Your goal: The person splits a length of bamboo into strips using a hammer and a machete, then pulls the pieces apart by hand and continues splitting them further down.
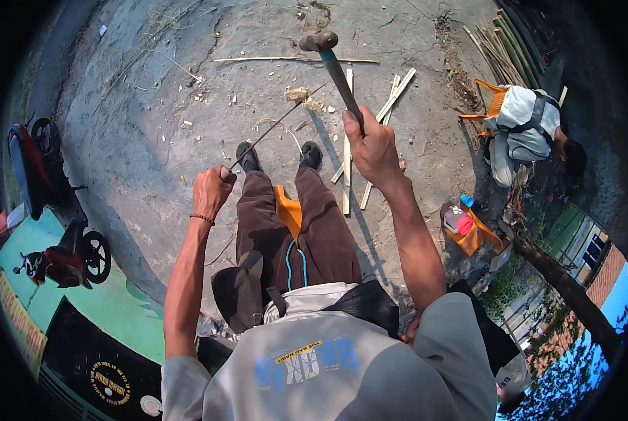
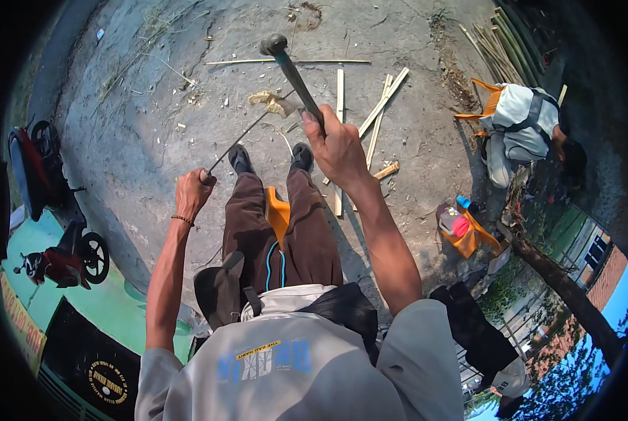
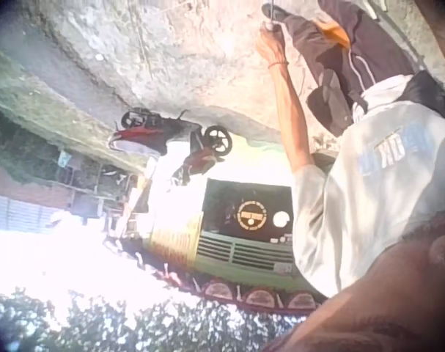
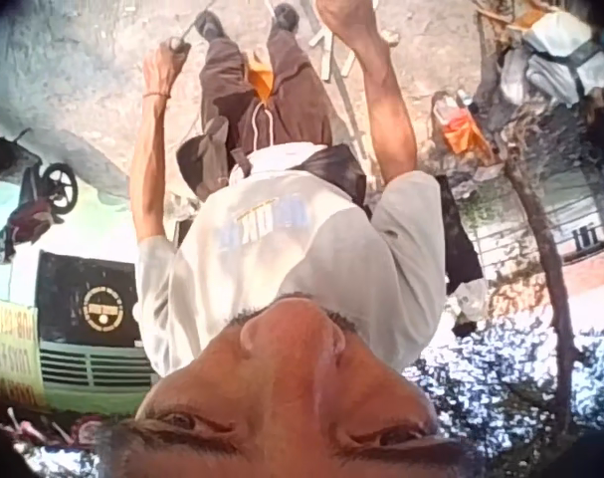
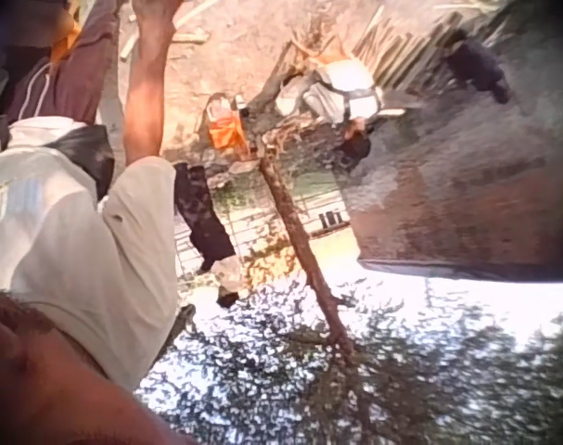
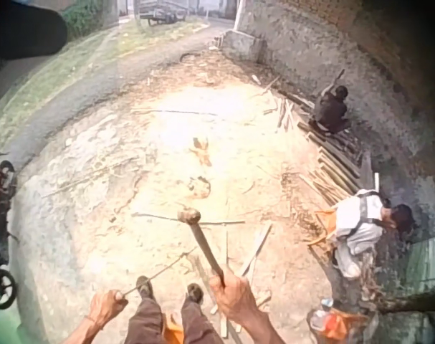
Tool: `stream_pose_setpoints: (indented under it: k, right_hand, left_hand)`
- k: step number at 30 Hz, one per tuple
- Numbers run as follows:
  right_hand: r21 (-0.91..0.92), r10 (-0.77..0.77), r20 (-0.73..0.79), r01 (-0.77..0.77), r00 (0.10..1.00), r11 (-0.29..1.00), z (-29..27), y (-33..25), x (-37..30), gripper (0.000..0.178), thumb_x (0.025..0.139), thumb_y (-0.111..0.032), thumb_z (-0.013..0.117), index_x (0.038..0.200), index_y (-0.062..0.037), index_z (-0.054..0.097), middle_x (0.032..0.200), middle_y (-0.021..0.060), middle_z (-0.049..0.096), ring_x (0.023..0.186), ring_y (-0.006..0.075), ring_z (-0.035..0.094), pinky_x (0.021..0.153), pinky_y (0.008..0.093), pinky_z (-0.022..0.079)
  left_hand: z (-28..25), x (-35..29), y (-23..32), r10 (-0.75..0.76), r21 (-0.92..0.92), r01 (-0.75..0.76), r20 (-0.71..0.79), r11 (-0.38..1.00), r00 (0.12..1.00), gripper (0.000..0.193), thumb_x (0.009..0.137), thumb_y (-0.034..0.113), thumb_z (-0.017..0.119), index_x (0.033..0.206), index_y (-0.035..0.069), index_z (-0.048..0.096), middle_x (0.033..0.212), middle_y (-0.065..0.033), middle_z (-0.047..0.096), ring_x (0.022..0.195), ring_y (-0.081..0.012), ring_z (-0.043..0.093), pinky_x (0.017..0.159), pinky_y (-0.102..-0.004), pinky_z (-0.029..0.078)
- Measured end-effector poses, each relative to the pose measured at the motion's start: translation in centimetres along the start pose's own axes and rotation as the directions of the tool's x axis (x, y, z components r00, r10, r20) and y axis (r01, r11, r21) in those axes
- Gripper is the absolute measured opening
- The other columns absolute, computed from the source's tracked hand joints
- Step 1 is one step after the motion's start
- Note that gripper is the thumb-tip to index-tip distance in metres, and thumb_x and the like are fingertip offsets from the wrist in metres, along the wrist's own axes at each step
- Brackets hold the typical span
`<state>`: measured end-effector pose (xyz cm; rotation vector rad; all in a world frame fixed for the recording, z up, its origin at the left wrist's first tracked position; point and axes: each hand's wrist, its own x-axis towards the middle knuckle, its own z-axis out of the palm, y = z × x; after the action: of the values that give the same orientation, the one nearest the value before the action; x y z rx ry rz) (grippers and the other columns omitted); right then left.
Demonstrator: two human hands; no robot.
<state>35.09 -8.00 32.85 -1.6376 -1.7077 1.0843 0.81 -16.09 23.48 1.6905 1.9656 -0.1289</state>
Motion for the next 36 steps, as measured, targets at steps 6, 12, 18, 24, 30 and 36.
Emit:
stream_pose_setpoints:
  k: [6,12,18,24,30,36]
  right_hand:
    - [0.060,-0.057,-0.083,0.062,0.995,0.996,1.4,4.8,-1.3,0.037,0.105,-0.035,0.050,0.102,0.0013,0.055,0.063,0.0204,0.056,0.063,0.0397,0.064,0.058,0.0455,0.049]
    - [-0.077,0.226,0.157,-0.216,0.961,0.973,2.3,6.0,-0.1,0.045,0.106,-0.040,0.046,0.096,0.0026,0.054,0.064,0.0269,0.055,0.067,0.0492,0.060,0.058,0.0519,0.044]
    - [0.195,-0.152,-0.195,0.190,0.969,0.962,-0.5,0.2,0.0,0.031,0.105,-0.031,0.053,0.103,0.0003,0.055,0.060,0.0203,0.054,0.058,0.0406,0.062,0.050,0.0442,0.045]
    - [-0.074,0.263,0.162,-0.254,0.951,0.964,3.7,9.9,-0.6,0.053,0.106,-0.047,0.042,0.095,0.0030,0.055,0.061,0.0267,0.055,0.065,0.0507,0.060,0.058,0.0553,0.044]
    - [0.085,-0.189,-0.163,0.204,0.968,0.975,-1.4,1.8,1.4,0.037,0.106,-0.036,0.049,0.103,-0.0005,0.055,0.054,0.0179,0.047,0.054,0.0434,0.058,0.049,0.0460,0.042]
    - [-0.095,0.251,0.187,-0.237,0.950,0.967,2.3,13.7,4.2,0.060,0.104,-0.055,0.039,0.101,0.0025,0.058,0.073,0.0274,0.062,0.075,0.0478,0.065,0.066,0.0548,0.047]
  left_hand:
    - [0.1,1.0,0.7,0.007,0.032,-0.008,0.030,0.999,1.000,0.024,0.082,0.028,0.063,0.080,0.005,0.068,0.078,-0.0236,0.066,0.075,-0.0445,0.066,0.064,-0.0503,0.052]
    - [-0.3,1.2,0.7,-0.027,0.056,0.024,0.052,0.998,0.998,0.028,0.083,0.031,0.064,0.081,0.004,0.069,0.079,-0.0245,0.066,0.076,-0.0439,0.067,0.066,-0.0495,0.053]
    - [-1.2,3.1,-0.9,-0.012,0.084,0.012,0.002,0.996,1.000,0.029,0.083,0.031,0.062,0.080,0.003,0.068,0.078,-0.0245,0.065,0.075,-0.0444,0.066,0.064,-0.0497,0.052]
    - [-0.2,3.3,0.5,-0.015,0.124,0.007,0.067,0.992,0.998,0.025,0.080,0.029,0.064,0.079,0.005,0.069,0.080,-0.0241,0.066,0.078,-0.0447,0.066,0.066,-0.0495,0.052]
    - [-1.3,4.5,0.8,-0.010,0.121,0.010,0.003,0.993,1.000,0.025,0.080,0.029,0.065,0.079,0.004,0.069,0.080,-0.0241,0.066,0.077,-0.0442,0.066,0.065,-0.0490,0.052]
    - [0.3,5.5,1.0,0.021,0.118,-0.026,0.048,0.993,0.999,0.026,0.080,0.029,0.063,0.078,0.004,0.070,0.079,-0.0249,0.065,0.077,-0.0451,0.066,0.065,-0.0493,0.052]
